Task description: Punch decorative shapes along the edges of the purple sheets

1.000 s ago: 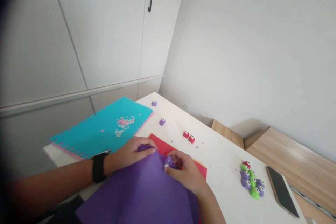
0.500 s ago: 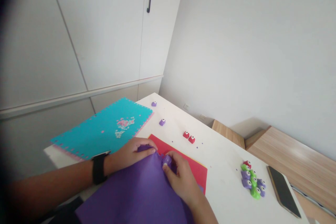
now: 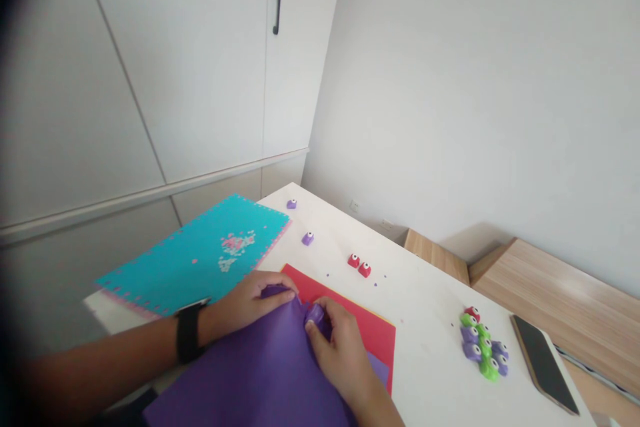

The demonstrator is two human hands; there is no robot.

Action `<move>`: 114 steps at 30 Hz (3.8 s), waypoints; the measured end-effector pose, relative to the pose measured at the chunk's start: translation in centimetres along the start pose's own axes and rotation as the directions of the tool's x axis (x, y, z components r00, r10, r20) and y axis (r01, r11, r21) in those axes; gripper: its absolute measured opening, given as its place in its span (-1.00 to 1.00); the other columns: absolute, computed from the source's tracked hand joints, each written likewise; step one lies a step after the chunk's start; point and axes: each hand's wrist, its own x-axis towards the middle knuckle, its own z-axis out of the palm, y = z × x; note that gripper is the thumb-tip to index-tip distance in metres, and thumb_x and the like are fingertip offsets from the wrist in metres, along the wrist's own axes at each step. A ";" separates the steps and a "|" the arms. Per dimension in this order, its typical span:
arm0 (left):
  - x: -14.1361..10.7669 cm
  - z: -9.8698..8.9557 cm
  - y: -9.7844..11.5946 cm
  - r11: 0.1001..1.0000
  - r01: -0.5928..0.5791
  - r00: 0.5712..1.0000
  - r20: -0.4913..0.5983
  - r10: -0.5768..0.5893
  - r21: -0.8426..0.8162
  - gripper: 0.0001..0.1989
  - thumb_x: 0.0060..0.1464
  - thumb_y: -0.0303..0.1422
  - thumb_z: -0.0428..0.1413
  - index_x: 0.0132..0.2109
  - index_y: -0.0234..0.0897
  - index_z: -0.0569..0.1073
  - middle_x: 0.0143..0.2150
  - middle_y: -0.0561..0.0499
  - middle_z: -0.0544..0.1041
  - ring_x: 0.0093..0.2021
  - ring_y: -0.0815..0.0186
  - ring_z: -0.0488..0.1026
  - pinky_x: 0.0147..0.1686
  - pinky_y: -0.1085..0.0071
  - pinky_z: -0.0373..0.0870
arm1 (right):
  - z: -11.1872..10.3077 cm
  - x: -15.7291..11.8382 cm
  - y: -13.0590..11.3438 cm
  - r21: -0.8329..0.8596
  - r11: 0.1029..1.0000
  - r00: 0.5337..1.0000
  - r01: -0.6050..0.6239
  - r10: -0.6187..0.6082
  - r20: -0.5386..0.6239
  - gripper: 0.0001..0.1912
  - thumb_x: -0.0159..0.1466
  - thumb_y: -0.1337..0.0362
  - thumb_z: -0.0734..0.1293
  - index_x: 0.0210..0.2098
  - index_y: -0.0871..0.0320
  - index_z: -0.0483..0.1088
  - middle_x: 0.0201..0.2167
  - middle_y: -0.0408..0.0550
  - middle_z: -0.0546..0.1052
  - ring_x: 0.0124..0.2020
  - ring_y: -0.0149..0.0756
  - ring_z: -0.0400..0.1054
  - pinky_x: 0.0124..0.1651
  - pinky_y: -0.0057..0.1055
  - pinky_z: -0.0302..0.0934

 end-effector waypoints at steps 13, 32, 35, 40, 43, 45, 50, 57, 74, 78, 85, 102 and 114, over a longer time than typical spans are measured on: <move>0.2 0.4 -1.1 1.000 0.020 1.000 0.016 -0.020 0.012 -0.76 0.31 -0.19 0.11 -0.15 -0.19 0.62 -0.18 0.04 0.68 -0.14 0.23 0.57 -0.08 0.39 0.41 | 0.9 0.0 1.0 -0.021 0.999 0.996 -0.026 0.024 -0.090 -0.77 0.32 0.23 0.37 -0.03 0.06 0.48 -0.20 -0.04 0.60 -0.19 -0.13 0.47 -0.09 -0.26 0.29; 4.0 1.3 1.7 0.910 -0.337 0.864 0.463 0.198 0.239 -0.59 0.05 -0.09 0.33 -0.02 -0.14 0.50 -0.08 0.00 0.64 0.00 0.07 0.57 0.40 -0.14 -0.17 | 0.9 -0.1 0.7 0.004 0.996 0.992 0.094 -0.093 -0.088 -0.60 0.30 0.40 0.34 0.11 0.06 0.44 0.01 -0.02 0.60 0.02 -0.14 0.48 0.11 -0.27 0.31; 4.1 1.4 1.7 0.916 -0.321 0.872 0.453 0.187 0.240 -0.63 0.05 -0.10 0.33 -0.04 -0.13 0.50 -0.12 0.03 0.64 -0.02 0.07 0.57 0.38 -0.19 -0.22 | 0.9 0.0 0.6 0.011 0.996 0.994 0.089 -0.088 -0.069 -0.64 0.28 0.42 0.35 0.05 0.07 0.47 -0.04 -0.02 0.61 -0.03 -0.14 0.49 0.07 -0.28 0.32; 3.8 1.1 2.2 0.900 -0.342 0.874 0.444 0.198 0.272 -0.67 0.10 -0.12 0.30 -0.05 -0.14 0.50 -0.12 0.03 0.64 -0.01 0.08 0.56 0.38 -0.15 -0.25 | 1.1 0.0 1.0 0.025 0.995 0.993 0.093 -0.091 -0.075 -0.60 0.26 0.45 0.35 0.07 0.07 0.46 -0.02 -0.03 0.60 -0.02 -0.16 0.48 0.07 -0.30 0.31; 4.1 1.0 2.3 0.892 -0.339 0.878 0.442 0.184 0.301 -0.65 0.09 -0.09 0.30 -0.06 -0.15 0.51 -0.12 0.01 0.64 -0.03 0.06 0.57 0.37 -0.16 -0.23 | 0.9 0.3 1.1 0.050 0.995 0.994 0.090 -0.087 -0.065 -0.61 0.27 0.44 0.35 0.07 0.05 0.46 -0.04 -0.06 0.60 -0.06 -0.18 0.47 0.05 -0.31 0.30; 4.4 0.9 2.1 0.879 -0.349 0.879 0.440 0.187 0.325 -0.61 0.03 -0.07 0.34 -0.08 -0.16 0.52 -0.14 0.00 0.64 -0.05 0.04 0.57 0.35 -0.18 -0.22 | 0.4 0.7 1.0 0.061 0.995 0.997 0.075 -0.073 -0.041 -0.66 0.26 0.41 0.37 0.02 0.05 0.48 -0.10 -0.09 0.61 -0.12 -0.20 0.46 -0.01 -0.32 0.31; 4.5 0.9 1.2 0.864 -0.367 0.875 0.443 0.195 0.344 -0.74 0.08 -0.17 0.33 -0.13 -0.14 0.54 -0.19 0.03 0.65 -0.07 0.06 0.57 0.30 -0.15 -0.12 | -0.9 1.1 1.0 0.152 0.988 0.998 0.001 -0.010 0.062 -0.85 0.28 0.29 0.41 -0.14 0.10 0.49 -0.27 -0.13 0.56 -0.24 -0.23 0.42 -0.18 -0.35 0.29; 4.3 1.0 0.0 0.907 -0.307 0.885 0.437 0.161 0.287 -0.85 0.14 -0.28 0.31 -0.12 -0.06 0.58 -0.17 0.13 0.68 -0.10 0.18 0.59 0.33 0.03 -0.11 | -2.4 1.5 2.5 0.527 0.842 0.992 -0.114 0.124 0.017 -0.67 0.25 0.13 0.50 -0.05 0.09 0.49 -0.25 -0.11 0.58 -0.27 -0.28 0.45 -0.13 -0.34 0.32; 4.2 0.9 -0.1 0.902 -0.354 0.876 0.426 0.226 0.248 -0.86 0.23 -0.29 0.23 -0.06 -0.04 0.58 -0.13 0.13 0.67 -0.06 0.21 0.56 0.30 0.19 -0.04 | -10.6 1.6 10.8 0.365 0.912 0.765 -0.186 0.367 -0.528 -0.46 0.02 -0.04 0.57 -0.14 0.18 0.53 -0.21 0.05 0.62 -0.21 -0.01 0.55 -0.10 -0.06 0.45; 4.0 0.9 0.2 0.891 -0.374 0.875 0.416 0.247 0.258 -0.87 0.26 -0.32 0.18 -0.07 -0.05 0.58 -0.14 0.11 0.65 -0.05 0.20 0.53 0.27 0.21 0.00 | -10.3 2.3 11.8 0.048 0.977 0.788 -0.208 0.196 -0.583 -0.49 -0.03 -0.10 0.56 -0.22 0.13 0.62 -0.23 0.06 0.61 -0.11 0.04 0.45 0.06 0.01 0.31; 3.6 0.9 0.3 0.909 -0.332 0.889 0.407 0.212 0.252 -0.84 0.24 -0.38 0.13 -0.06 -0.10 0.54 -0.07 0.04 0.59 0.00 0.16 0.48 0.05 0.33 0.24 | -10.6 2.6 12.5 -0.226 0.947 0.817 -0.228 0.059 -0.574 -0.44 0.10 -0.17 0.46 -0.11 0.10 0.65 -0.29 0.02 0.64 -0.12 0.00 0.46 0.10 -0.10 0.27; 3.7 1.9 -1.8 0.937 -0.303 0.883 0.422 0.207 0.175 -0.79 0.31 -0.23 0.07 -0.05 -0.07 0.58 -0.04 0.01 0.59 0.00 0.15 0.48 0.05 0.36 0.32 | -21.3 -6.7 18.1 -0.392 0.364 0.483 -0.845 0.201 -0.852 -0.48 0.28 0.07 0.26 0.18 0.07 0.46 0.17 0.11 0.52 0.27 0.15 0.23 0.22 -0.02 0.09; 3.7 1.9 -1.0 0.933 -0.313 0.887 0.406 0.220 0.179 -0.81 0.32 -0.25 0.05 -0.09 -0.14 0.55 -0.10 0.00 0.59 -0.04 0.18 0.48 0.00 0.37 0.31 | -19.7 -4.7 16.6 -0.583 0.236 0.625 -0.777 0.189 -0.757 -0.68 0.32 0.25 0.25 0.00 0.15 0.50 -0.04 0.18 0.60 0.11 0.11 0.33 0.11 -0.04 0.07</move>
